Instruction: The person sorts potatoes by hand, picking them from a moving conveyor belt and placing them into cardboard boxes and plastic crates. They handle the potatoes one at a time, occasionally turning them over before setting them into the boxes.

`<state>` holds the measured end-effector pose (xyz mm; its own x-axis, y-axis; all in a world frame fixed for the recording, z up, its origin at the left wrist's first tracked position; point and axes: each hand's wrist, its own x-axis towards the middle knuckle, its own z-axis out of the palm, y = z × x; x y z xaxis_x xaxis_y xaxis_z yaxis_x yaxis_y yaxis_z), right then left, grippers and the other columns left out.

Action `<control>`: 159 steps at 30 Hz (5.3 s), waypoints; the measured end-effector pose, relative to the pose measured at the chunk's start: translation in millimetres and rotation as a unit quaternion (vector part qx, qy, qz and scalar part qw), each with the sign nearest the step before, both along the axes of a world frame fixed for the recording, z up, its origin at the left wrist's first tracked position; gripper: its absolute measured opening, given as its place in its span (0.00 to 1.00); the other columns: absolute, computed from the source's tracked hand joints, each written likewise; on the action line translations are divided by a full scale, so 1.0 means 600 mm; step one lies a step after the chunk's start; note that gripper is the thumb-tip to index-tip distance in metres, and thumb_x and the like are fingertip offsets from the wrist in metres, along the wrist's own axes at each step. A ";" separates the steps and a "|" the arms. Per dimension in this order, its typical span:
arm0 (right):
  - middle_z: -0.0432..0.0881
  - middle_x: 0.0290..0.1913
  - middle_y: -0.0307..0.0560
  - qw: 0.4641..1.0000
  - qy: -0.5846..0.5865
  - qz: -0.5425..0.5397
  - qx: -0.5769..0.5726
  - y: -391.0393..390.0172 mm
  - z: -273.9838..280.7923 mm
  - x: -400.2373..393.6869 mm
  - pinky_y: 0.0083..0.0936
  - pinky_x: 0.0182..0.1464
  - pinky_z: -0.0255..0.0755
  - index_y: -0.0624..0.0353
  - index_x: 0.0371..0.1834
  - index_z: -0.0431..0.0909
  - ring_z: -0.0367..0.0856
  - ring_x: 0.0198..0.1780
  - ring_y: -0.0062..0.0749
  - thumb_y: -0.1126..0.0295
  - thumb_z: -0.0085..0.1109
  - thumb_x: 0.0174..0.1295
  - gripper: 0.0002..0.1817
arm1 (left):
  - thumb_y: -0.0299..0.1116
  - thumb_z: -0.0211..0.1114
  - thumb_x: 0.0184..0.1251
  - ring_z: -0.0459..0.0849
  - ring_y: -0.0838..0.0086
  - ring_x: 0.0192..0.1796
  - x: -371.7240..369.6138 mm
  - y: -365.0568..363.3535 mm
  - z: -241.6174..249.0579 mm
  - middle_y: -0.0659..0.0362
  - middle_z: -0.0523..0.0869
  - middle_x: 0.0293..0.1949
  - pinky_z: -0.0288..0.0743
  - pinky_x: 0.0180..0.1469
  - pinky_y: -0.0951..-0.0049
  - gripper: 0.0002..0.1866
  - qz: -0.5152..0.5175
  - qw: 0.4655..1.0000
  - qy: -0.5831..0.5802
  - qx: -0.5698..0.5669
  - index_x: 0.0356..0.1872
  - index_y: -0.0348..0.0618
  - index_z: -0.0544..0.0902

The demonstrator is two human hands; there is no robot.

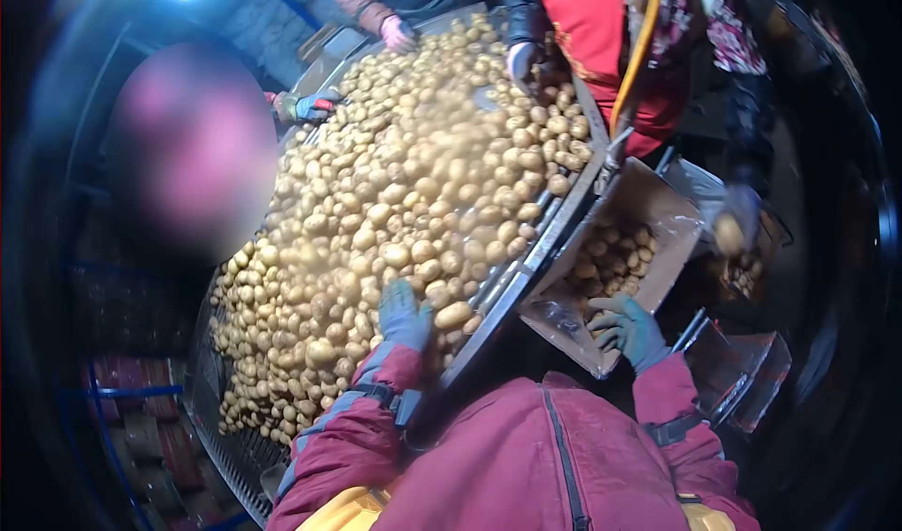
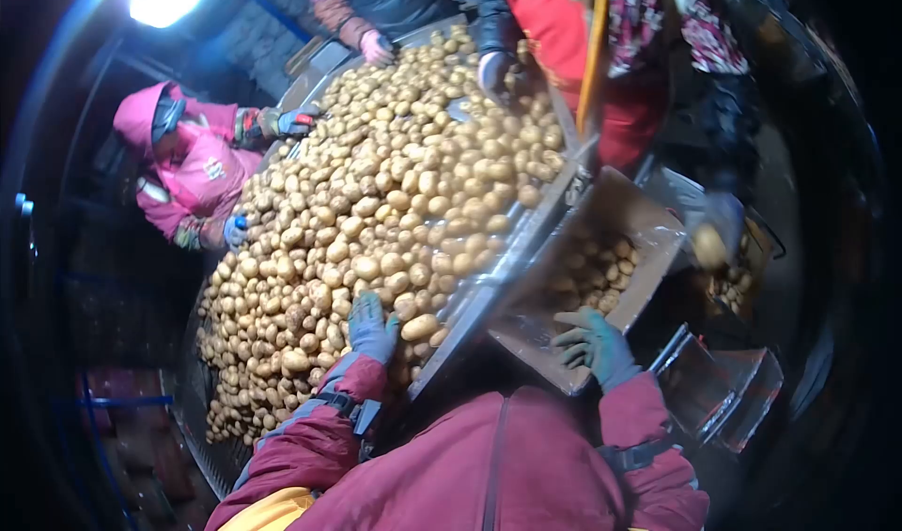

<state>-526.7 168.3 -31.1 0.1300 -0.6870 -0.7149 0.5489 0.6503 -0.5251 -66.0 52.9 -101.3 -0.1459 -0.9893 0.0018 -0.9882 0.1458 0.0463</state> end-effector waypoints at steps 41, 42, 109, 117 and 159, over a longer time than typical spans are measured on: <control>0.87 0.51 0.58 0.976 -0.116 0.175 -0.065 -0.269 0.001 0.355 0.39 0.49 0.88 0.69 0.66 0.76 0.90 0.44 0.45 0.48 0.50 0.76 0.32 | 0.44 0.74 0.64 0.78 0.58 0.70 0.044 -0.243 0.128 0.49 0.78 0.70 0.73 0.71 0.59 0.35 -0.097 0.928 0.335 0.132 0.72 0.48 0.76; 0.87 0.51 0.57 0.973 -0.105 0.192 -0.069 -0.264 0.002 0.353 0.38 0.49 0.88 0.71 0.65 0.77 0.90 0.45 0.45 0.53 0.51 0.75 0.29 | 0.42 0.75 0.62 0.78 0.55 0.70 0.052 -0.245 0.119 0.49 0.78 0.69 0.73 0.71 0.59 0.35 -0.105 0.962 0.241 0.078 0.72 0.48 0.77; 0.86 0.53 0.58 0.910 0.007 -0.373 -0.184 0.211 -0.074 -0.255 0.33 0.43 0.87 0.65 0.66 0.71 0.90 0.42 0.45 0.58 0.60 0.73 0.26 | 0.33 0.63 0.78 0.86 0.77 0.43 -0.339 0.011 0.133 0.55 0.89 0.50 0.81 0.48 0.77 0.19 -0.005 0.714 0.500 0.490 0.65 0.39 0.82; 0.86 0.53 0.49 0.966 -0.038 -0.234 -0.100 0.099 -0.089 -0.112 0.29 0.41 0.87 0.58 0.71 0.73 0.88 0.42 0.32 0.51 0.58 0.75 0.29 | 0.30 0.61 0.77 0.85 0.77 0.52 -0.323 0.033 0.167 0.59 0.89 0.55 0.78 0.56 0.77 0.19 -0.049 0.739 0.498 0.452 0.66 0.41 0.82; 0.88 0.47 0.53 0.978 -0.112 0.177 -0.007 -0.229 -0.022 0.334 0.34 0.37 0.87 0.68 0.65 0.78 0.91 0.37 0.44 0.61 0.57 0.75 0.24 | 0.38 0.73 0.61 0.83 0.64 0.62 0.217 -0.303 0.100 0.47 0.81 0.66 0.78 0.62 0.68 0.36 0.172 0.823 0.525 0.132 0.71 0.39 0.76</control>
<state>-326.4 31.0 -44.3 0.5134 -0.5798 -0.6327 0.3931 0.8142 -0.4272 64.1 -128.7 -41.1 0.0865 -0.9579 -0.2737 -0.3631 -0.2861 0.8867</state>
